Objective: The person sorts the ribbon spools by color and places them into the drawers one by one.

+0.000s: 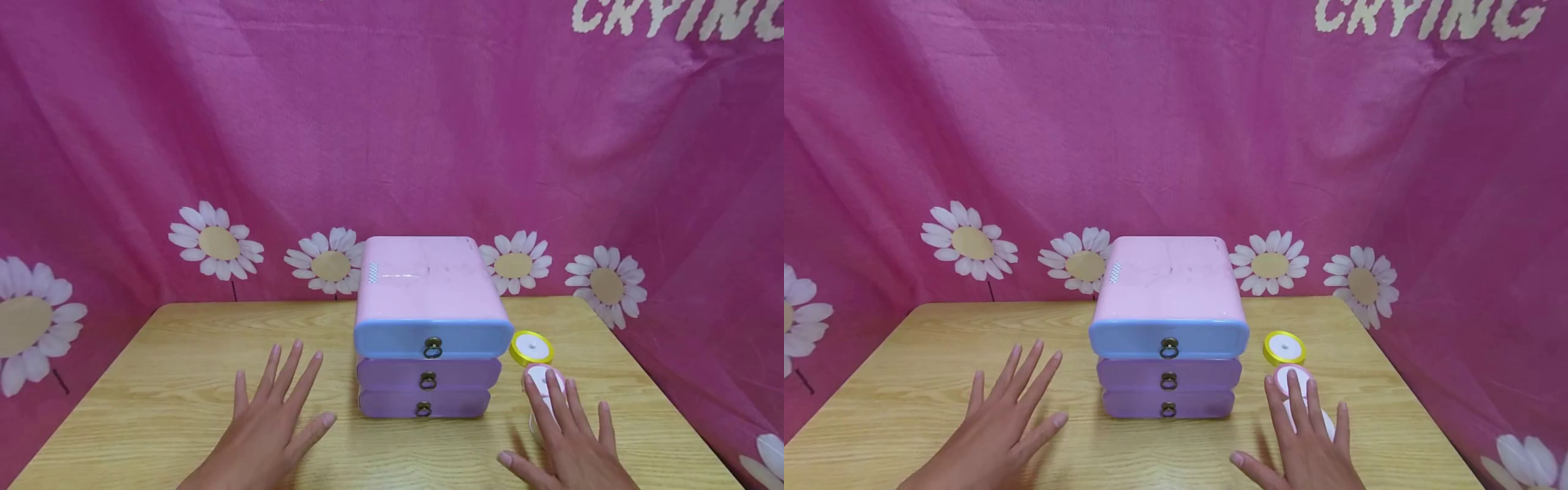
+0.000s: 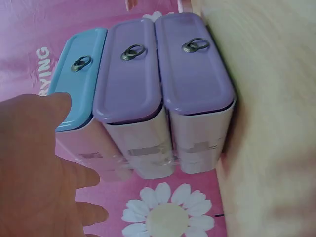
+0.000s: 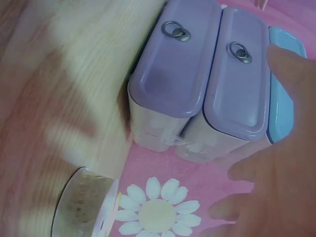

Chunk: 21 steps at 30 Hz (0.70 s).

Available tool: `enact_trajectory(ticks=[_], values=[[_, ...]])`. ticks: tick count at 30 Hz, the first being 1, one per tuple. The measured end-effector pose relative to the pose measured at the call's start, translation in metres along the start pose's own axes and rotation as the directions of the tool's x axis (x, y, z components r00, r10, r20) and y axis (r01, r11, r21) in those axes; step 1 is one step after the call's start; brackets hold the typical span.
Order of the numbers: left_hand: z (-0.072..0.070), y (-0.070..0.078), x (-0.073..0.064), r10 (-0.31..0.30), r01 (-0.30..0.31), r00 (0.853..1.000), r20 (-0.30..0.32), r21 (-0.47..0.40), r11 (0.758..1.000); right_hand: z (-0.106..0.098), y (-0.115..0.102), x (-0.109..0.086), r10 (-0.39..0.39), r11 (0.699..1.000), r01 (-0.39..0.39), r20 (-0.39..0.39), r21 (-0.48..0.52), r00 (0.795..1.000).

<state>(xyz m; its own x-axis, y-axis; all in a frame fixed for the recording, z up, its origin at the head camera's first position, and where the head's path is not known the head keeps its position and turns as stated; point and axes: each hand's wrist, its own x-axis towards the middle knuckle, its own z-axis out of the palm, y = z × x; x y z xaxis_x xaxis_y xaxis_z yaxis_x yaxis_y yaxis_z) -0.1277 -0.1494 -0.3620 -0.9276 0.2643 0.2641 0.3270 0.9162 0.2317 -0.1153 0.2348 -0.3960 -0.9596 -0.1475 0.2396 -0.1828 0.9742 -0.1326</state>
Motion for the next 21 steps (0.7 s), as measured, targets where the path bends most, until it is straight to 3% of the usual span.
enact_trajectory(ticks=[8, 14, 18, 21], values=[[-0.016, -0.003, 0.02, 0.114, -0.116, 0.992, -0.05, -0.029, 0.993, -0.009, -0.004, 0.002, -0.047, 0.997, 0.049, -0.03, 0.059, 0.998], [-0.026, -0.001, 0.035, 0.188, -0.193, 0.976, -0.105, -0.038, 0.98, -0.015, -0.007, 0.003, -0.08, 0.988, 0.094, -0.113, 0.124, 0.99], [-0.033, 0.001, 0.045, 0.226, -0.231, 0.968, -0.109, -0.039, 0.972, -0.02, -0.009, 0.005, -0.104, 0.978, 0.136, -0.195, 0.158, 0.975], [-0.04, 0.001, 0.053, 0.26, -0.266, 0.958, -0.118, -0.045, 0.963, -0.024, -0.011, 0.008, -0.133, 0.966, 0.193, -0.307, 0.174, 0.942]])
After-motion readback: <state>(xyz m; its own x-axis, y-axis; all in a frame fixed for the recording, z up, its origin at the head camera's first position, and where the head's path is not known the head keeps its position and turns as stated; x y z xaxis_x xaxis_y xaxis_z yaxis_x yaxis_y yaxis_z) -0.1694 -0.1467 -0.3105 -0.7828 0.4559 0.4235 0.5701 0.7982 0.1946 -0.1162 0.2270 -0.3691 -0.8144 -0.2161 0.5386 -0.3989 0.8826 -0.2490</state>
